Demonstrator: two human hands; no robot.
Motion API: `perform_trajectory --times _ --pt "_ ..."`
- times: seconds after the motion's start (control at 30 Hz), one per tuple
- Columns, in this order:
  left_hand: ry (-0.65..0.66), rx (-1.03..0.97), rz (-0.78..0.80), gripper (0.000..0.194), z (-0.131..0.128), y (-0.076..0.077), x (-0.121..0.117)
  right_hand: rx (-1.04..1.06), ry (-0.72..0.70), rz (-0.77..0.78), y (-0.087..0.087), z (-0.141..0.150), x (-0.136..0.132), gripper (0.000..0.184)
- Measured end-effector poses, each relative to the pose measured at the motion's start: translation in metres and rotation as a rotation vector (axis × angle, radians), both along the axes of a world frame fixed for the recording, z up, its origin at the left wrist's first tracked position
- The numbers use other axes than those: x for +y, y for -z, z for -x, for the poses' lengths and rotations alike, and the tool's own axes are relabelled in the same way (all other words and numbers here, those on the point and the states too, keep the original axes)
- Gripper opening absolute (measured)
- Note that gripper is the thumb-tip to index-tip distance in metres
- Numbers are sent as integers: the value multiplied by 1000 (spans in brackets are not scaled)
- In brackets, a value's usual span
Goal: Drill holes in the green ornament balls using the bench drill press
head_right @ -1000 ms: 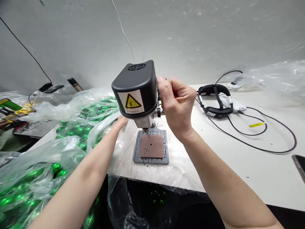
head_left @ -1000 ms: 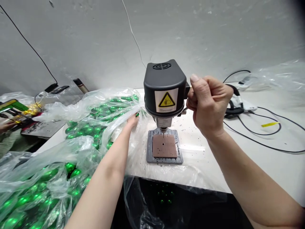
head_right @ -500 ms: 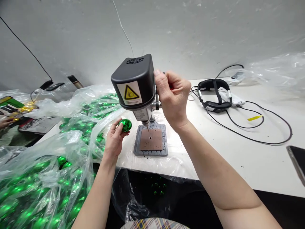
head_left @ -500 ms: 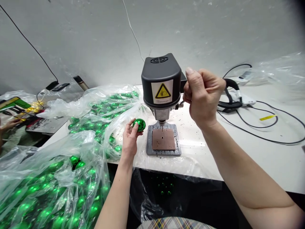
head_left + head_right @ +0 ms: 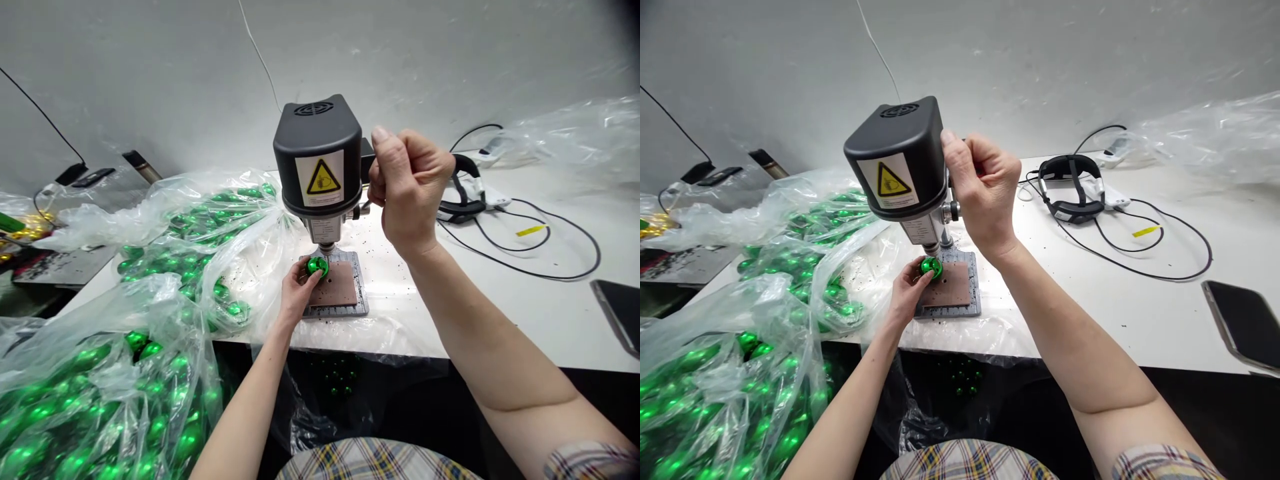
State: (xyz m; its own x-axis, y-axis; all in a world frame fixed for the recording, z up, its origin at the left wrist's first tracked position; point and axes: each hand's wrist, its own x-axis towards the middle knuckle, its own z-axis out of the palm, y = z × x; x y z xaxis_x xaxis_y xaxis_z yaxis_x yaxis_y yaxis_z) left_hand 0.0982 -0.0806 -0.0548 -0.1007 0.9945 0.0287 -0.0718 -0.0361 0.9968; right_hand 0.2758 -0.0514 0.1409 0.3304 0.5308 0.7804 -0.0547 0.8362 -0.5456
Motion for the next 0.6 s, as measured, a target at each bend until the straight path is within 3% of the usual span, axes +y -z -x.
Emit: perform_trajectory --times 0.33,0.6 --pt "84 198 -138 54 -7 3 -6 4 22 16 3 1 -1 48" --pt "99 311 -220 52 -11 2 -10 5 5 -19 4 0 2 53"
